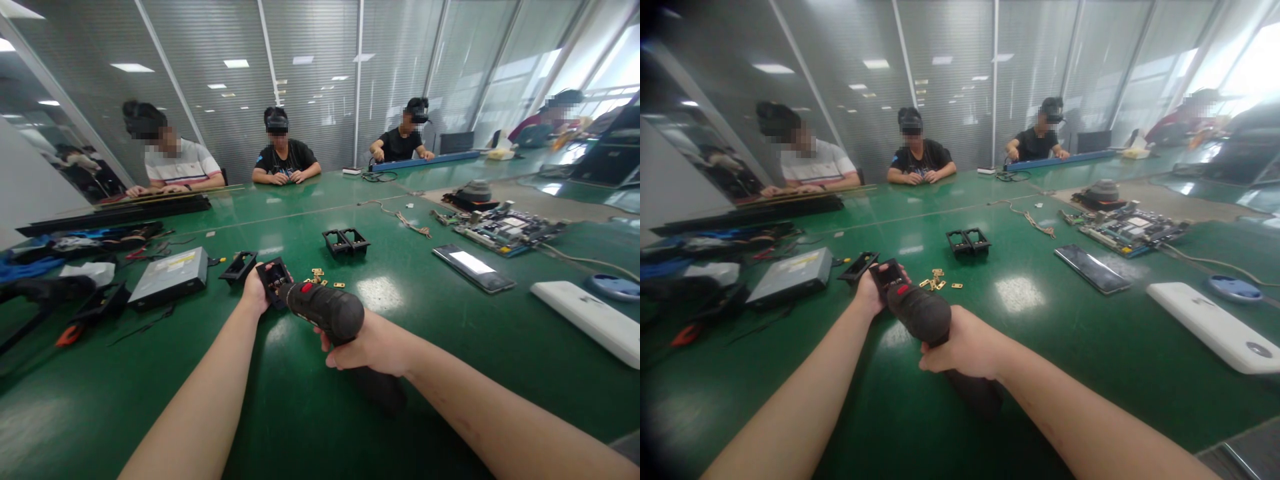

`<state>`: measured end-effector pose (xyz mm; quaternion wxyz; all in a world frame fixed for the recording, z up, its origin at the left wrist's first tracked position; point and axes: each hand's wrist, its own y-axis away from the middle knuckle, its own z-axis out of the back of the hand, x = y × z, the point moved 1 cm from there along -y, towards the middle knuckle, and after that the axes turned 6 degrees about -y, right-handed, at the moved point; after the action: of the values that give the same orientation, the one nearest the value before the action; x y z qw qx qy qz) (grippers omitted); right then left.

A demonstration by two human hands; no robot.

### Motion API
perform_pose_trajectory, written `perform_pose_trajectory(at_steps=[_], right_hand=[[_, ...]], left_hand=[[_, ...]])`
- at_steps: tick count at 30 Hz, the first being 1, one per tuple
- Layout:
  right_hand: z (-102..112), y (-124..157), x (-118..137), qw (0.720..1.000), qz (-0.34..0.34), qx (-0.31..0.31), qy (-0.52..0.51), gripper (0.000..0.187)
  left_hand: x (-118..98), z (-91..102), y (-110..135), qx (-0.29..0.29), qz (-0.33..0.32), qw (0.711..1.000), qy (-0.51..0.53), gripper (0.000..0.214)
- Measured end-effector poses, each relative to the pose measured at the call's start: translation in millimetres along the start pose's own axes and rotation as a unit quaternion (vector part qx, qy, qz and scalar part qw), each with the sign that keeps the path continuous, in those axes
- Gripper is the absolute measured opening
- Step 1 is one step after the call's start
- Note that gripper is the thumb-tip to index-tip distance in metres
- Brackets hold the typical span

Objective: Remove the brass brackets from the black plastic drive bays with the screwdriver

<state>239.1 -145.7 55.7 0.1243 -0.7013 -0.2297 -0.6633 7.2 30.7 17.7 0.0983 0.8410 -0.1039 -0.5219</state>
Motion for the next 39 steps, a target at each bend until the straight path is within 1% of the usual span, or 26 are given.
perform_pose_trajectory(at_steps=[3, 17, 24, 30, 34, 39], right_hand=[[-0.6, -0.3, -0.2, 1.000, 0.000, -0.001, -0.003, 0.043], [-0.5, 1.0, 1.2, 1.000, -0.007, 0.000, -0.009, 0.045], [-1.5, 1.3, 2.9, 1.000, -0.007, 0.003, -0.016, 0.040], [-1.7, 0.7, 1.8, 1.000, -0.004, 0.003, -0.018, 0.040], [-2.7, 0.6, 1.4, 0.999, -0.008, 0.014, -0.034, 0.038], [-3.5, 1.9, 4.3, 0.998, -0.003, 0.029, -0.052, 0.036]], left_hand=[[-0.1, -0.9, 0.5, -0.001, -0.003, 1.000, -0.023, 0.026], [1.1, -1.8, 0.5, -0.014, 0.003, 1.000, 0.000, 0.024], [0.4, -0.9, 1.0, -0.003, 0.005, 1.000, -0.004, 0.024], [0.0, -1.7, 1.2, 0.001, -0.007, 1.000, -0.024, 0.025], [-0.8, -4.3, 2.4, -0.012, -0.003, 0.999, -0.037, 0.026], [-1.9, -6.4, 4.1, -0.012, -0.003, 0.999, -0.047, 0.026]])
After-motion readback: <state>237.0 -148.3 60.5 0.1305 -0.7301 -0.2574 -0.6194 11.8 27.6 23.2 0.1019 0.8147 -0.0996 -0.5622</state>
